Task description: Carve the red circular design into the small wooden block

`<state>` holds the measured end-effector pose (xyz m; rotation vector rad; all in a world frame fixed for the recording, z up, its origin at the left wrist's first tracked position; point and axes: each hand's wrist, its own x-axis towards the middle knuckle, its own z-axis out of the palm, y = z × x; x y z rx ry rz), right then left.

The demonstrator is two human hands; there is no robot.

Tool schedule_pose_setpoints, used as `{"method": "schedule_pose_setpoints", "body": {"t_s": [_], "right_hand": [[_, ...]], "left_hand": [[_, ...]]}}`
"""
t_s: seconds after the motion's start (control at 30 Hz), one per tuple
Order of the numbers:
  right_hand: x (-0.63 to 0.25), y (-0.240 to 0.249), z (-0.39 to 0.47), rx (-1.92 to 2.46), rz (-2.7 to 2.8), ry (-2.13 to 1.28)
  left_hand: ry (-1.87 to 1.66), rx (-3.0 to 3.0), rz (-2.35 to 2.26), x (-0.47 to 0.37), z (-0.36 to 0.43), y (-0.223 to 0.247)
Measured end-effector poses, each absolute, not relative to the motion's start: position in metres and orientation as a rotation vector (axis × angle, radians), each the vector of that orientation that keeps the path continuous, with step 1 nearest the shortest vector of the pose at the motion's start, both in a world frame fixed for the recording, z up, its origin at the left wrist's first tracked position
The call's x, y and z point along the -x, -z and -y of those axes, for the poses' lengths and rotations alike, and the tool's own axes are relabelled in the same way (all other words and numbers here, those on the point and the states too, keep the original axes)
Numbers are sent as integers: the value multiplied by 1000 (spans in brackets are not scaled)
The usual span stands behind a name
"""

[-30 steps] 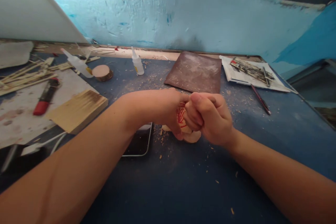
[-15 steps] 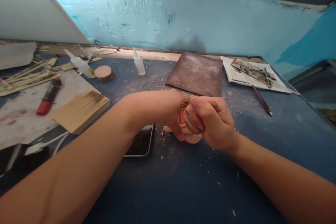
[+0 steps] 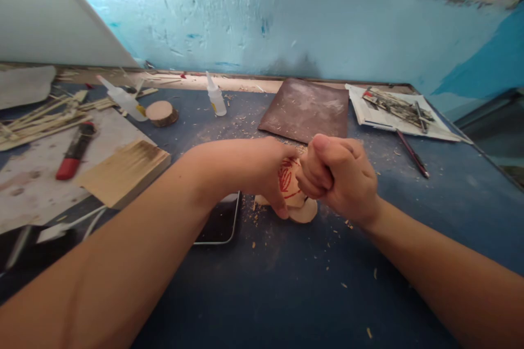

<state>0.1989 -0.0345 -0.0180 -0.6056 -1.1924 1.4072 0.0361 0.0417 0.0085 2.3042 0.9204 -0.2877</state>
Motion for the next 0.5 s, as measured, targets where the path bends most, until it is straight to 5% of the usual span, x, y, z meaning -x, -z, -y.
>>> {"method": "schedule_pose_setpoints", "body": {"t_s": [0.5], "right_hand": [[-201,13,30,511,1101,-1421]], "left_hand": [[399,-2342,-1024,-38,-38,-18]]}}
